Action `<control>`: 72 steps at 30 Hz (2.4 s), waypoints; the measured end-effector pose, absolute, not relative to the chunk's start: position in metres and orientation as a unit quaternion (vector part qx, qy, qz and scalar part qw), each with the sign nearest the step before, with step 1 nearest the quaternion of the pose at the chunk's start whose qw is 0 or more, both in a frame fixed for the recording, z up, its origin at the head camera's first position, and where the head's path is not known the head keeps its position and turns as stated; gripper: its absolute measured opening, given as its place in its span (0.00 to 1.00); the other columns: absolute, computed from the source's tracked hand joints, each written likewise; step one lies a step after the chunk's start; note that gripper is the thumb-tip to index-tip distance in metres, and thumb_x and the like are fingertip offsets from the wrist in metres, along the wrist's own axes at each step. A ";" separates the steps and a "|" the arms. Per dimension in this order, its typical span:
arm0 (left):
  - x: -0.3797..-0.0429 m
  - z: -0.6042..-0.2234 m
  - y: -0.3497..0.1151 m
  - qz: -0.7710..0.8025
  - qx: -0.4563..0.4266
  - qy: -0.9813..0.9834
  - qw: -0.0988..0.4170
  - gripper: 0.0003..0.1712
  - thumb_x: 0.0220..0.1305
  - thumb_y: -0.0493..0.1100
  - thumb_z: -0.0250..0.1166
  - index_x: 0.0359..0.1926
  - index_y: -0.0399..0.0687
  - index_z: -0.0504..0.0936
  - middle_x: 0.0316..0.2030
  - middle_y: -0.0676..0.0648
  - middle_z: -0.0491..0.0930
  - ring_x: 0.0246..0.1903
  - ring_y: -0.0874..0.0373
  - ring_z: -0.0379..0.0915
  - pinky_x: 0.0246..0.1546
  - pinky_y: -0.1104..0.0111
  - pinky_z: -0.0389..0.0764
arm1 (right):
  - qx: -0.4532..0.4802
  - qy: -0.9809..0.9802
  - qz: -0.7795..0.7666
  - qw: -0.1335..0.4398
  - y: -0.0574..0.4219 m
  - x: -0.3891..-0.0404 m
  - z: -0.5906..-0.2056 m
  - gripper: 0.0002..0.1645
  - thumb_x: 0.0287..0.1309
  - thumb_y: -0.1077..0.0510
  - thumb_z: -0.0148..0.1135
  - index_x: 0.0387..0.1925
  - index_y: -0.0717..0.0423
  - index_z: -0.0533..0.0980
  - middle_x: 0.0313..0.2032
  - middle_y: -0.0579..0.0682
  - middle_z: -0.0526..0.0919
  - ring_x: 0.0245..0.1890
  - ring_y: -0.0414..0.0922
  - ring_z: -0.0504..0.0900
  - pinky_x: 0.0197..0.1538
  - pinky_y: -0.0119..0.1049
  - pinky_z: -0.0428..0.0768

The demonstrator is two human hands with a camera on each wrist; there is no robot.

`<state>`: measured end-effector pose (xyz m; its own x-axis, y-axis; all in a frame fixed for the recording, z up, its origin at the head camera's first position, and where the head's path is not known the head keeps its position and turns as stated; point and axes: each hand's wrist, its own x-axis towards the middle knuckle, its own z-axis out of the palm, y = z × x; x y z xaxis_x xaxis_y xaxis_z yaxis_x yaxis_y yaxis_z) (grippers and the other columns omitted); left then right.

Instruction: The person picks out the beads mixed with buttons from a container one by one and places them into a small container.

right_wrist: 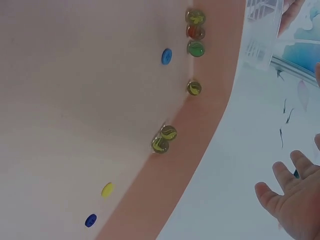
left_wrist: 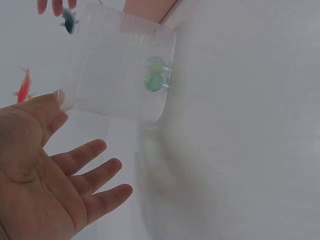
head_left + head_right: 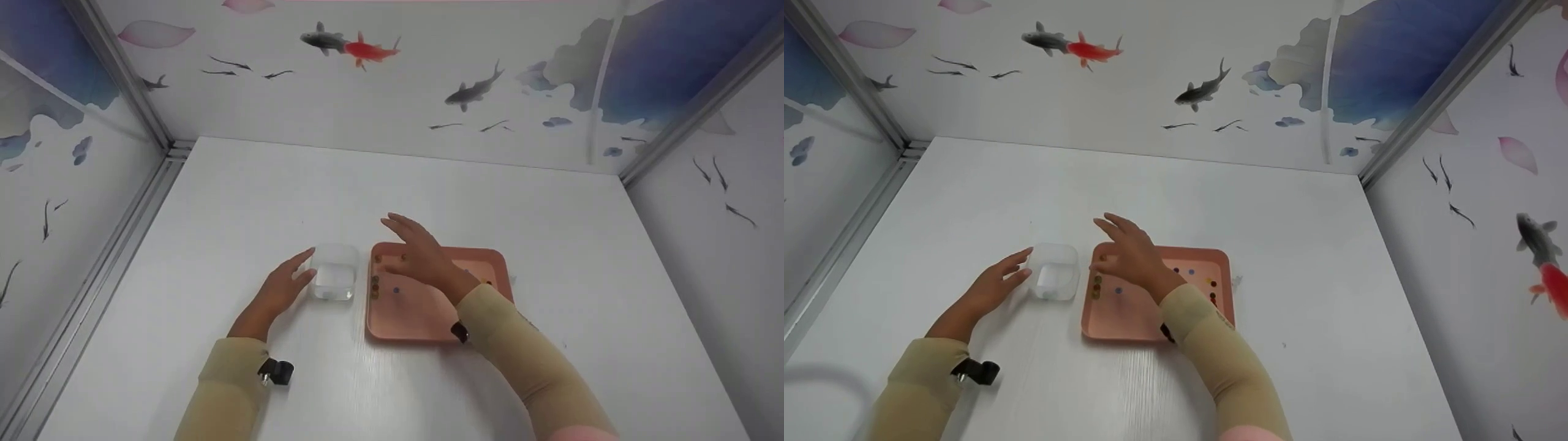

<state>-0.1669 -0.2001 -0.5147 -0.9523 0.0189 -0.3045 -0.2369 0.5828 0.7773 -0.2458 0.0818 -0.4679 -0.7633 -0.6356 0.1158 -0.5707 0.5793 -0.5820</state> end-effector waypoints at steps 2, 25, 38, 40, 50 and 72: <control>-0.167 -0.515 -0.200 0.452 -0.063 0.879 0.141 0.31 0.75 0.53 0.48 0.75 0.58 0.54 0.74 0.40 0.51 0.72 0.37 0.45 0.69 0.42 0.51 | -0.340 0.888 -0.304 0.054 0.084 -0.247 -0.468 0.48 0.53 0.51 0.73 0.72 0.53 0.60 0.72 0.53 0.58 0.72 0.53 0.56 0.67 0.55 0.63; -0.166 -0.514 -0.200 0.447 -0.058 0.882 0.138 0.32 0.74 0.53 0.50 0.75 0.58 0.55 0.73 0.39 0.53 0.72 0.37 0.45 0.68 0.42 0.51 | -0.288 0.885 -0.344 0.126 0.110 -0.258 -0.487 0.40 0.55 0.54 0.71 0.68 0.44 0.66 0.68 0.48 0.67 0.70 0.49 0.61 0.67 0.49 0.67; -0.167 -0.516 -0.200 0.452 -0.053 0.880 0.134 0.32 0.75 0.53 0.50 0.75 0.57 0.55 0.73 0.40 0.52 0.72 0.38 0.47 0.69 0.43 0.51 | -0.265 0.860 -0.416 0.128 0.119 -0.267 -0.496 0.37 0.57 0.52 0.69 0.68 0.46 0.68 0.62 0.51 0.75 0.62 0.50 0.72 0.62 0.52 0.72; -0.167 -0.516 -0.200 0.450 -0.052 0.881 0.133 0.32 0.75 0.53 0.50 0.75 0.57 0.55 0.73 0.40 0.53 0.72 0.38 0.47 0.69 0.43 0.51 | -0.245 0.861 -0.425 0.133 0.119 -0.269 -0.496 0.37 0.56 0.48 0.70 0.67 0.44 0.69 0.61 0.49 0.76 0.60 0.48 0.74 0.60 0.50 0.74; -0.167 -0.516 -0.201 0.447 -0.052 0.883 0.134 0.32 0.74 0.53 0.50 0.75 0.57 0.55 0.73 0.39 0.52 0.72 0.38 0.46 0.69 0.43 0.51 | -0.217 0.860 -0.442 0.130 0.118 -0.276 -0.503 0.34 0.55 0.56 0.71 0.64 0.53 0.72 0.55 0.52 0.80 0.51 0.48 0.81 0.55 0.48 0.79; -0.166 -0.515 -0.203 0.442 -0.057 0.884 0.139 0.32 0.74 0.53 0.50 0.75 0.58 0.55 0.73 0.39 0.52 0.72 0.38 0.45 0.69 0.43 0.50 | -0.142 0.886 -0.401 0.186 0.119 -0.279 -0.514 0.23 0.61 0.59 0.65 0.58 0.51 0.77 0.49 0.51 0.84 0.54 0.49 0.79 0.56 0.46 0.78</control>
<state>-0.1658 -0.2027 -0.5152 -0.9550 0.0230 -0.2957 -0.2229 0.6021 0.7667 -0.2793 0.1188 -0.5142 -0.8908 -0.4005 -0.2147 -0.1024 0.6373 -0.7638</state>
